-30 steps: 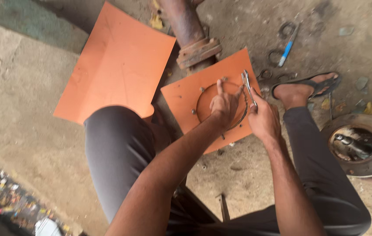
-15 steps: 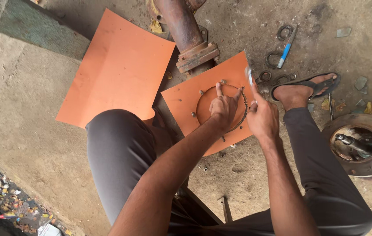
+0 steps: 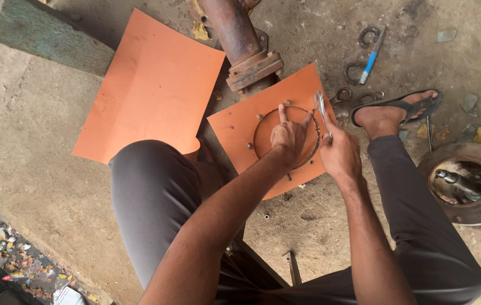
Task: The person sits on a chair and works on the ground, holding a circular metal ring flange on an orange rubber sheet. They press the ring in place, trace around its edge, and run a wrench along the ring while marking the sheet to shape a gasket.
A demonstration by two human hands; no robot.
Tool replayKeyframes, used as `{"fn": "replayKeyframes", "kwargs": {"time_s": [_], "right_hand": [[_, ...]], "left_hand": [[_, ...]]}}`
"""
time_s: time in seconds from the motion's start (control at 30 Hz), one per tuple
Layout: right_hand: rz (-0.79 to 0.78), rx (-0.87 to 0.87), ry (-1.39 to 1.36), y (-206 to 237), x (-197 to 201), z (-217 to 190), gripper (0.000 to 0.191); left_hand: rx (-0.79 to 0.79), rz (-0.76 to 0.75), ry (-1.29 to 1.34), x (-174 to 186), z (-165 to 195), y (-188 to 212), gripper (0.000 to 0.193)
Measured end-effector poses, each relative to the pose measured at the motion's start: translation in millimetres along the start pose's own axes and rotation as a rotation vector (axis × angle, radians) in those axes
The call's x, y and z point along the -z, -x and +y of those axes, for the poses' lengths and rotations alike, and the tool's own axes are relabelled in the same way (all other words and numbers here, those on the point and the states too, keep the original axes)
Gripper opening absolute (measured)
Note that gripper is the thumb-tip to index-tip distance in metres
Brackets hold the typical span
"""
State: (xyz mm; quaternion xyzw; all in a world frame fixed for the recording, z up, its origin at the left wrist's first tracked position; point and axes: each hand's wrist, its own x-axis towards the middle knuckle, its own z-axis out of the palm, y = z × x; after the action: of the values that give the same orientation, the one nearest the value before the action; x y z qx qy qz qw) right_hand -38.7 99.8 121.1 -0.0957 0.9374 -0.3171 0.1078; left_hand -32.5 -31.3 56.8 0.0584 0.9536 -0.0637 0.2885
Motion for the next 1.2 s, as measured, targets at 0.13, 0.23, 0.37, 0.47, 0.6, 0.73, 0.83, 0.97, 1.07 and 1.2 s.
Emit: {"fn": "replayKeyframes", "kwargs": {"time_s": [0.13, 0.23, 0.37, 0.47, 0.6, 0.73, 0.83, 0.97, 1.07, 1.2], "right_hand": [[-0.029, -0.088, 0.033, 0, 3, -1, 0.053], [-0.042, -0.037, 0.04, -1, 3, 1, 0.054], [0.045, -0.107, -0.024, 1, -4, 7, 0.053], [0.025, -0.038, 0.047, 6, -11, 12, 0.053], [0.127, -0.216, -0.33, 18, -20, 15, 0.059], [0.152, -0.282, -0.609, 30, -31, 12, 0.062], [0.16, -0.298, -0.499, 36, -36, 11, 0.059], [0.092, -0.385, -0.515, 39, -37, 10, 0.059], [0.148, -0.334, -0.517, 39, -35, 10, 0.063], [0.149, -0.368, -0.529, 40, -35, 7, 0.058]], "left_hand": [[-0.013, -0.007, -0.035, 6, -3, 4, 0.119], [-0.012, -0.008, -0.028, 6, -3, 2, 0.119], [-0.028, -0.057, -0.021, 0, 1, 0, 0.115], [-0.035, 0.114, -0.103, -7, 1, 1, 0.109], [-0.048, -0.007, 0.038, -8, -3, 3, 0.107], [-0.074, -0.029, -0.003, -5, -5, 5, 0.107], [-0.071, 0.069, -0.097, -7, -5, 5, 0.107], [-0.078, -0.054, -0.089, -13, -5, 3, 0.111], [-0.065, 0.113, -0.252, -17, -5, 0, 0.112], [-0.072, -0.002, -0.197, -18, -2, 0, 0.112]]}}
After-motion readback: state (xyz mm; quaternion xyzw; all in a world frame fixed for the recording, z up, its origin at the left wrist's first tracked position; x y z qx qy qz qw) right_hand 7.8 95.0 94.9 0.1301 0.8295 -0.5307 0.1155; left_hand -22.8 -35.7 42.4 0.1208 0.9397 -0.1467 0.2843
